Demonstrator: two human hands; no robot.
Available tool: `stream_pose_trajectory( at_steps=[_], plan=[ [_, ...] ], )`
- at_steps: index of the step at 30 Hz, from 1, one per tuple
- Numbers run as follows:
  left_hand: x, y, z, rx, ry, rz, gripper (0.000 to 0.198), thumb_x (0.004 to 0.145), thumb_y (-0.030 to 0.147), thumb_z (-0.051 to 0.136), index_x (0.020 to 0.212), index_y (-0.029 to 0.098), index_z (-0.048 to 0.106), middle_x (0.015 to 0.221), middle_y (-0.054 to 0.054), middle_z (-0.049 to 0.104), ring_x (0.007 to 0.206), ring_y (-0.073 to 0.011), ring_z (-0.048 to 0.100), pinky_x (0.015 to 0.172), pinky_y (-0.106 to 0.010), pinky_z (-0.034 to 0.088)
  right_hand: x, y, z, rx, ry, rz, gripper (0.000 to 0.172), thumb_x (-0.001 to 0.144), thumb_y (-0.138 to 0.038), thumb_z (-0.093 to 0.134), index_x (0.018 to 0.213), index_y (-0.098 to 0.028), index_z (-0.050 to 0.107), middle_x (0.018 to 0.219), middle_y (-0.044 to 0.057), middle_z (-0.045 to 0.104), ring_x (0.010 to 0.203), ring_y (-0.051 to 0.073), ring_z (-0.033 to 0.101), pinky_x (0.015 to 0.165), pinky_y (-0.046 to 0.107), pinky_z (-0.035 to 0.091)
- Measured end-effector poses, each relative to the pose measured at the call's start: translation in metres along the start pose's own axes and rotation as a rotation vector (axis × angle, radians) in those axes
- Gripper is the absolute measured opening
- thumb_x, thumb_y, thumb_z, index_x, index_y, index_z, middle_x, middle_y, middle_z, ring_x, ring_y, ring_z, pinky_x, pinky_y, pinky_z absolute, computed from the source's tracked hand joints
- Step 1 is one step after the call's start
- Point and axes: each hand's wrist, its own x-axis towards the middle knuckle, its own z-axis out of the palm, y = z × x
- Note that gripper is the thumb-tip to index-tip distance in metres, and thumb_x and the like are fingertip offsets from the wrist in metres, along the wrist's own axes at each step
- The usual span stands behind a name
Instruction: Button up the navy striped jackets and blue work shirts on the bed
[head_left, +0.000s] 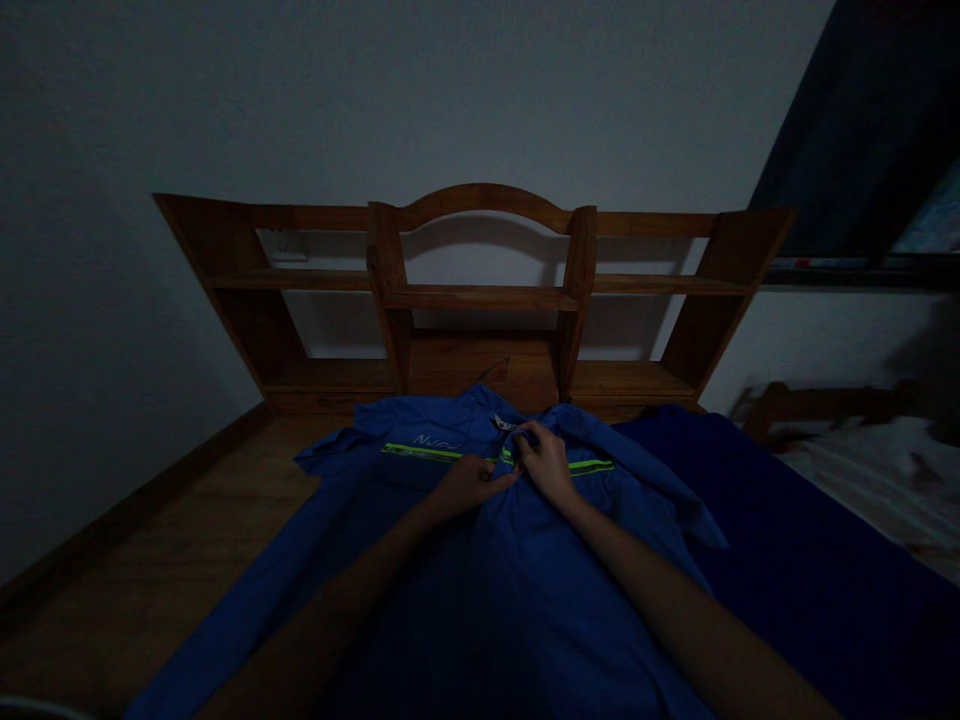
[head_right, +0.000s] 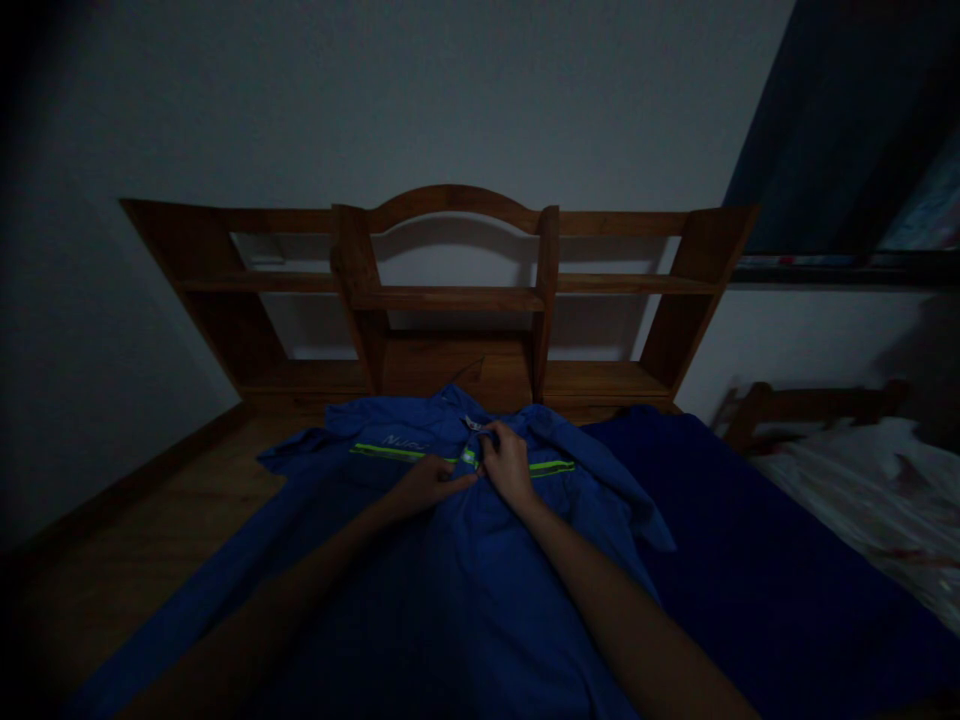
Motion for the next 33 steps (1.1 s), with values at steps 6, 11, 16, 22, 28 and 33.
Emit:
stream_pose_trajectory(
  at_steps=[6,11,16,22,28,33],
  plan=[
    [0.001,-0.002,0.001,0.021,0.003,0.005,0.054,0.079,0.058,0.047,0.048,0.014,0.037,0.046,0.006,0.027,0.045,-0.0050,0.023,0.044,-0.021,0.013,0.001,0.002,0.001,-0.014,-0.005,0.002,0.022,0.086,-0.029,0.042,0.097,-0.019,0.059,0.063,-0.001,0.063,0.052,0.014,0.060,0.060,0.025,0.048],
    [0.000,-0.004,0.002,0.038,0.020,-0.005,0.056,0.078,0.059,0.048,0.047,0.014,0.035,0.045,0.006,0.026,0.044,-0.0049,0.023,0.044,-0.021,0.012,0.000,0.001,0.001,-0.017,-0.021,-0.012,0.022,0.087,-0.030,0.042,0.097,-0.020,0.059,0.065,-0.001,0.064,0.053,0.014,0.060,0.060,0.025,0.048],
    [-0.001,-0.002,0.002,0.028,0.021,-0.004,0.055,0.078,0.058,0.047,0.048,0.014,0.038,0.045,0.005,0.029,0.044,-0.0050,0.024,0.045,-0.021,0.013,0.001,0.000,0.001,-0.040,0.009,-0.033,0.020,0.085,-0.027,0.044,0.095,-0.020,0.061,0.069,0.001,0.064,0.058,0.015,0.061,0.061,0.025,0.047],
    [0.000,0.002,0.000,0.046,-0.003,-0.020,0.054,0.078,0.057,0.048,0.047,0.014,0.039,0.045,0.006,0.030,0.043,-0.0050,0.025,0.045,-0.021,0.013,0.000,-0.004,-0.001,-0.065,0.020,-0.055,0.020,0.084,-0.025,0.045,0.094,-0.019,0.061,0.074,0.002,0.065,0.067,0.016,0.062,0.064,0.025,0.047],
    [-0.001,0.000,-0.004,0.051,-0.028,-0.011,0.053,0.075,0.059,0.051,0.049,0.013,0.045,0.046,0.006,0.032,0.046,-0.0059,0.029,0.045,-0.021,0.015,-0.001,-0.008,-0.003,-0.058,-0.004,-0.036,0.020,0.083,-0.025,0.045,0.094,-0.020,0.062,0.068,0.001,0.064,0.065,0.016,0.062,0.063,0.025,0.047],
    [-0.002,0.002,-0.005,0.046,-0.082,0.033,0.048,0.075,0.057,0.052,0.057,0.012,0.056,0.050,0.005,0.040,0.048,-0.0067,0.035,0.046,-0.020,0.019,0.000,-0.008,-0.002,-0.044,-0.019,-0.012,0.021,0.085,-0.027,0.043,0.095,-0.019,0.060,0.067,0.000,0.063,0.055,0.014,0.059,0.059,0.024,0.047]
  ],
)
